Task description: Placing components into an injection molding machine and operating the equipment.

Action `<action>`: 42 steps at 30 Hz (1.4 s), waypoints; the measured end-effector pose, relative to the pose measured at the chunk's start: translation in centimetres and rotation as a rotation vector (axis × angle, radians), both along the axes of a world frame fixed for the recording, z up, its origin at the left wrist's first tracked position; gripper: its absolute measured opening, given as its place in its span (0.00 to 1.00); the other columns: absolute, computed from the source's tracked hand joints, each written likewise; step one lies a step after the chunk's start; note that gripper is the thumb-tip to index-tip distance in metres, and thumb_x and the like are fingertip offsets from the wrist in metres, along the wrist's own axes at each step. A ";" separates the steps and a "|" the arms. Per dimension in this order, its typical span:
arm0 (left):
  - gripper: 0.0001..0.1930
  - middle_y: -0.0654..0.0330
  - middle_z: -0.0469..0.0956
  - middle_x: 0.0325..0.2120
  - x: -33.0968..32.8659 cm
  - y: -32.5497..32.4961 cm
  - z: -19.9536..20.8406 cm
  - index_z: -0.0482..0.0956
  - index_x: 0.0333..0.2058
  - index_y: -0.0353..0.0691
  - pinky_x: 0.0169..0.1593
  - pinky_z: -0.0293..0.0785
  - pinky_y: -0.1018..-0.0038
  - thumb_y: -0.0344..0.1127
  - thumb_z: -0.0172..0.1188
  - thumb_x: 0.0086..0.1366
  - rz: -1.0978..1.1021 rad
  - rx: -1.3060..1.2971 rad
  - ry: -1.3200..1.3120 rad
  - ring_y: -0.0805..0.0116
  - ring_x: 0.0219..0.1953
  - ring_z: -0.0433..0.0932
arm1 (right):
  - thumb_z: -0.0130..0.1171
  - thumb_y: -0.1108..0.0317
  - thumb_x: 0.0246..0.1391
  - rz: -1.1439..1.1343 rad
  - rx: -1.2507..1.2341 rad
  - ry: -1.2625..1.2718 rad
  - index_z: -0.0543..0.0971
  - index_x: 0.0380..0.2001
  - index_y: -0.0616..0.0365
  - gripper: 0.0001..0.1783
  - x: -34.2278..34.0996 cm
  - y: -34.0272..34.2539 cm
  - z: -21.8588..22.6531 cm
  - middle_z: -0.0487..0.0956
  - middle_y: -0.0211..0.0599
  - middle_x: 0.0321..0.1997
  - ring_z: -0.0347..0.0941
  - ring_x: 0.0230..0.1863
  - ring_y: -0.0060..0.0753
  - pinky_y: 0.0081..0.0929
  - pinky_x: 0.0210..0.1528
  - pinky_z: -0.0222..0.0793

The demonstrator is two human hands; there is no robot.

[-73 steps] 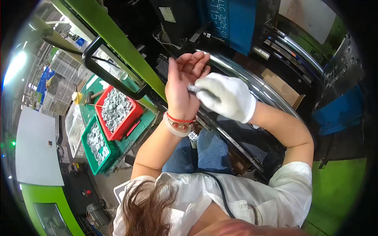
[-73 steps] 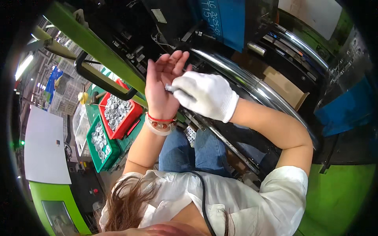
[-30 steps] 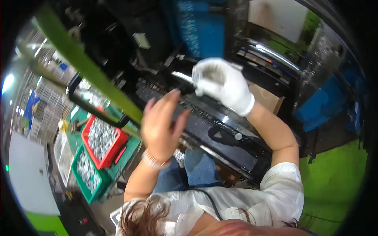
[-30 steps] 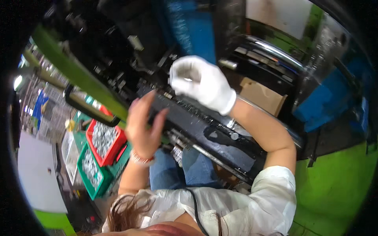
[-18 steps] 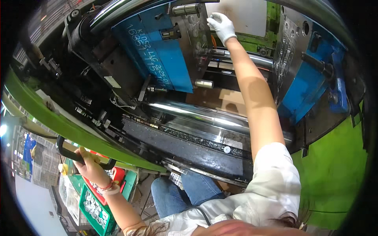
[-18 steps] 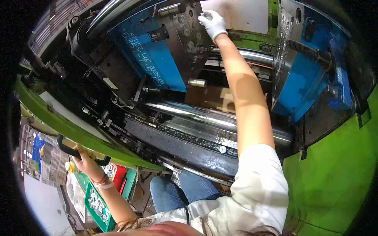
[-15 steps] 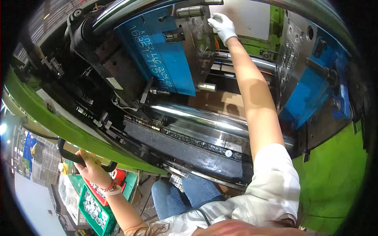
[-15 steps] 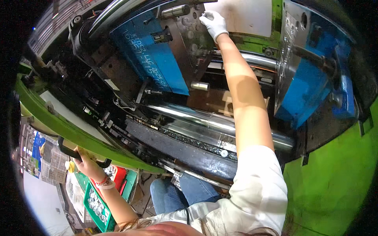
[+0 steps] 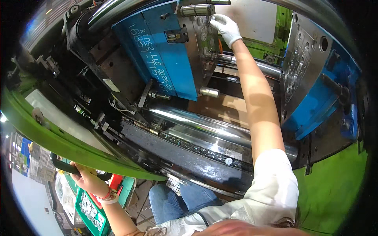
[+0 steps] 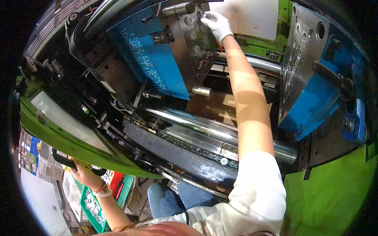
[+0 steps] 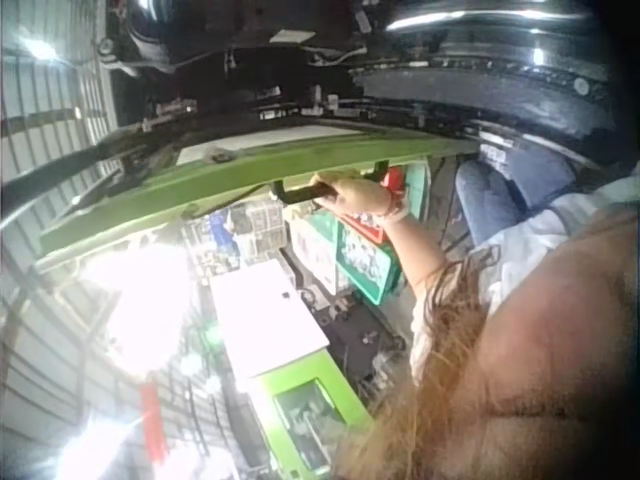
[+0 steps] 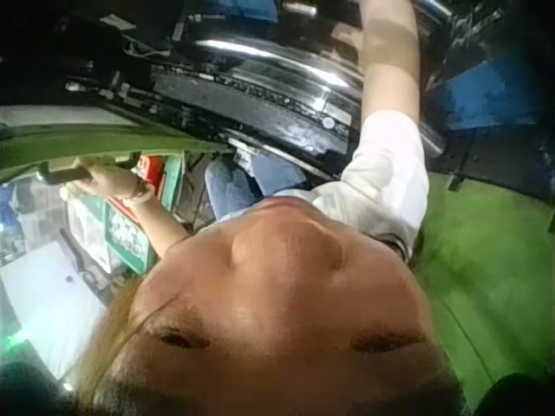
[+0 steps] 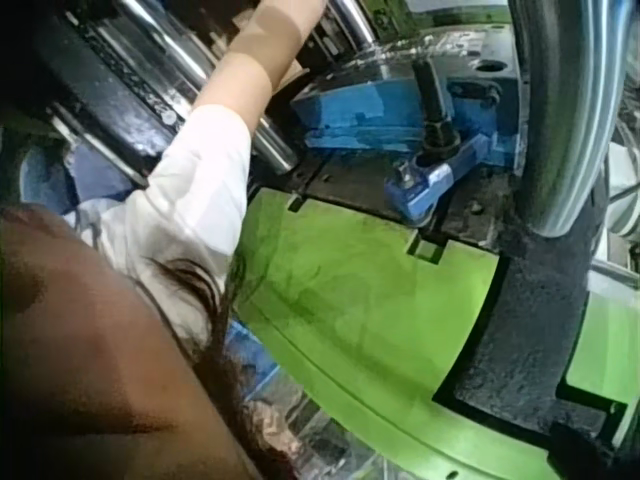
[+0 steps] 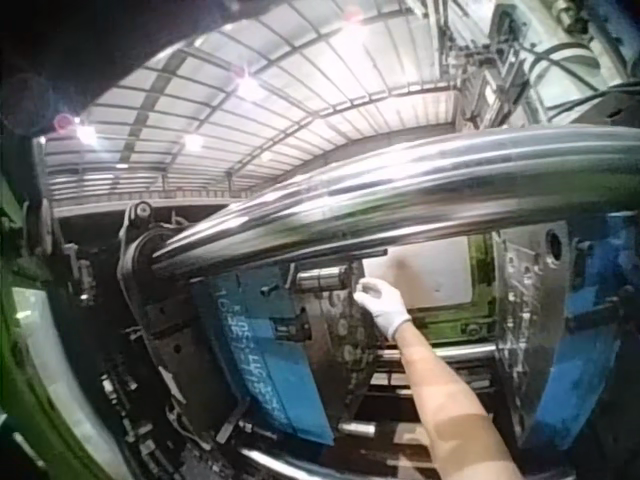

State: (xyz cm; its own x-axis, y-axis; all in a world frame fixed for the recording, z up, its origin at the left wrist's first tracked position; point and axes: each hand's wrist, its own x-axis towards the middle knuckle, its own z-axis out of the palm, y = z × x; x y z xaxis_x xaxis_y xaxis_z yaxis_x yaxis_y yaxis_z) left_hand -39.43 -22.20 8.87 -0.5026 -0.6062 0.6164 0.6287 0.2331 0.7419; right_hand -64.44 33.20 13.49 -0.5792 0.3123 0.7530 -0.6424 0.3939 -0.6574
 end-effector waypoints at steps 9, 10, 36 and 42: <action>0.10 0.72 0.62 0.18 0.1 -0.7 -0.6 0.71 0.45 0.37 0.18 0.49 0.84 0.33 0.49 0.69 -0.006 0.014 -0.008 0.85 0.16 0.55 | 0.67 0.62 0.47 -0.030 0.032 0.015 0.73 0.52 0.63 0.29 -0.1 0.1 0.8 0.77 0.38 0.49 0.73 0.50 0.28 0.25 0.52 0.68; 0.10 0.72 0.62 0.18 0.0 -0.8 -0.7 0.71 0.45 0.37 0.18 0.49 0.84 0.33 0.49 0.69 -0.035 -0.010 0.003 0.85 0.15 0.55 | 0.67 0.62 0.47 -0.029 0.032 0.014 0.73 0.52 0.63 0.29 0.0 0.0 0.8 0.77 0.38 0.49 0.73 0.50 0.28 0.25 0.52 0.68; 0.09 0.71 0.63 0.18 0.3 -0.6 -0.6 0.70 0.44 0.36 0.19 0.50 0.83 0.34 0.49 0.69 -0.034 -0.056 0.009 0.84 0.16 0.56 | 0.65 0.63 0.49 -0.196 0.045 -0.018 0.76 0.48 0.64 0.24 -0.9 -1.3 1.6 0.80 0.36 0.43 0.75 0.37 0.22 0.21 0.42 0.71; 0.10 0.71 0.65 0.19 0.3 -0.3 -0.4 0.70 0.44 0.37 0.19 0.50 0.84 0.35 0.50 0.69 0.017 -0.020 -0.028 0.85 0.16 0.56 | 0.64 0.62 0.50 0.020 -0.082 -0.149 0.74 0.49 0.66 0.26 0.5 -1.1 2.3 0.79 0.38 0.43 0.75 0.38 0.24 0.21 0.40 0.72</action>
